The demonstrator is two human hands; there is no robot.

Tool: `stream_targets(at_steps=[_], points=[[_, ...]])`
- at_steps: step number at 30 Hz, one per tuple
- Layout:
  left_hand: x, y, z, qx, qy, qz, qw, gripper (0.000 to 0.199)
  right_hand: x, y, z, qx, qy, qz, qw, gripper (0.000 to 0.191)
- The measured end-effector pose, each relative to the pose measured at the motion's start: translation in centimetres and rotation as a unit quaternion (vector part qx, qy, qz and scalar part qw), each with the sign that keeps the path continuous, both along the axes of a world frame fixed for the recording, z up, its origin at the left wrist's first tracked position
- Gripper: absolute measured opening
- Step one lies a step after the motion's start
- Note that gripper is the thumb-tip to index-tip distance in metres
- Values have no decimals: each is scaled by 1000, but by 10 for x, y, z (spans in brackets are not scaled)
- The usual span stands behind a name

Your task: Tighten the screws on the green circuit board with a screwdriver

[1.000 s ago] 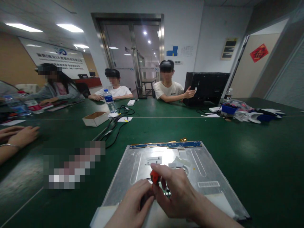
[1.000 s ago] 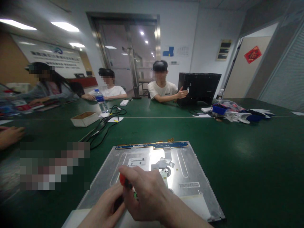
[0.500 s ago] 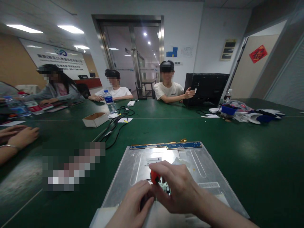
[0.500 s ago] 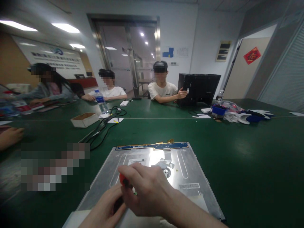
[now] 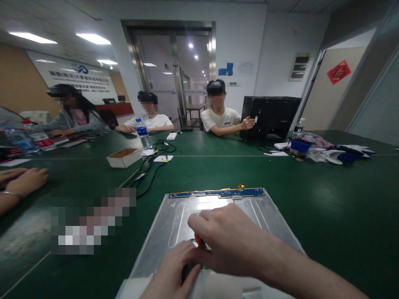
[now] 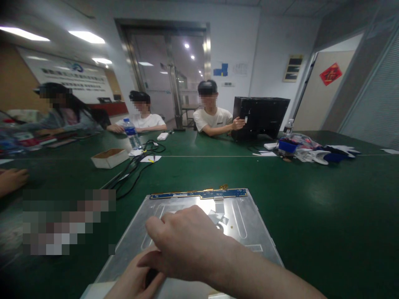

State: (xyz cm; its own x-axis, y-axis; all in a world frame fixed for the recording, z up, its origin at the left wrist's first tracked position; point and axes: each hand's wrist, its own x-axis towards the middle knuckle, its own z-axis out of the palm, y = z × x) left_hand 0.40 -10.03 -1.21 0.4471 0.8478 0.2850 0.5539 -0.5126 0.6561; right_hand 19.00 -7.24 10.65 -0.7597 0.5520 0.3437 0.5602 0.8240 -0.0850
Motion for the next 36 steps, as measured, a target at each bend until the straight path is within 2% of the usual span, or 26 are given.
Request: stream_targets(at_steps=[3, 6, 16, 21, 27, 36], points=[[0, 1, 0, -6, 1, 4, 1000, 14, 3, -4, 3, -20, 0, 31, 999, 13], [1, 0, 2, -8, 4, 13, 1000, 11, 6, -5, 6, -32, -5, 50, 998, 14], [0, 0, -2, 4, 7, 13, 1000, 11, 4, 3, -1, 9, -8, 27, 1000, 15], [0, 1, -2, 11, 10, 18, 1000, 10, 7, 2, 0, 5, 0, 30, 1000, 17], [1, -1, 4, -24, -1, 17, 1000, 13, 8, -2, 5, -4, -16, 33, 999, 18], [0, 0, -2, -3, -7, 24, 1000, 10, 6, 0, 2, 3, -26, 31, 999, 17]])
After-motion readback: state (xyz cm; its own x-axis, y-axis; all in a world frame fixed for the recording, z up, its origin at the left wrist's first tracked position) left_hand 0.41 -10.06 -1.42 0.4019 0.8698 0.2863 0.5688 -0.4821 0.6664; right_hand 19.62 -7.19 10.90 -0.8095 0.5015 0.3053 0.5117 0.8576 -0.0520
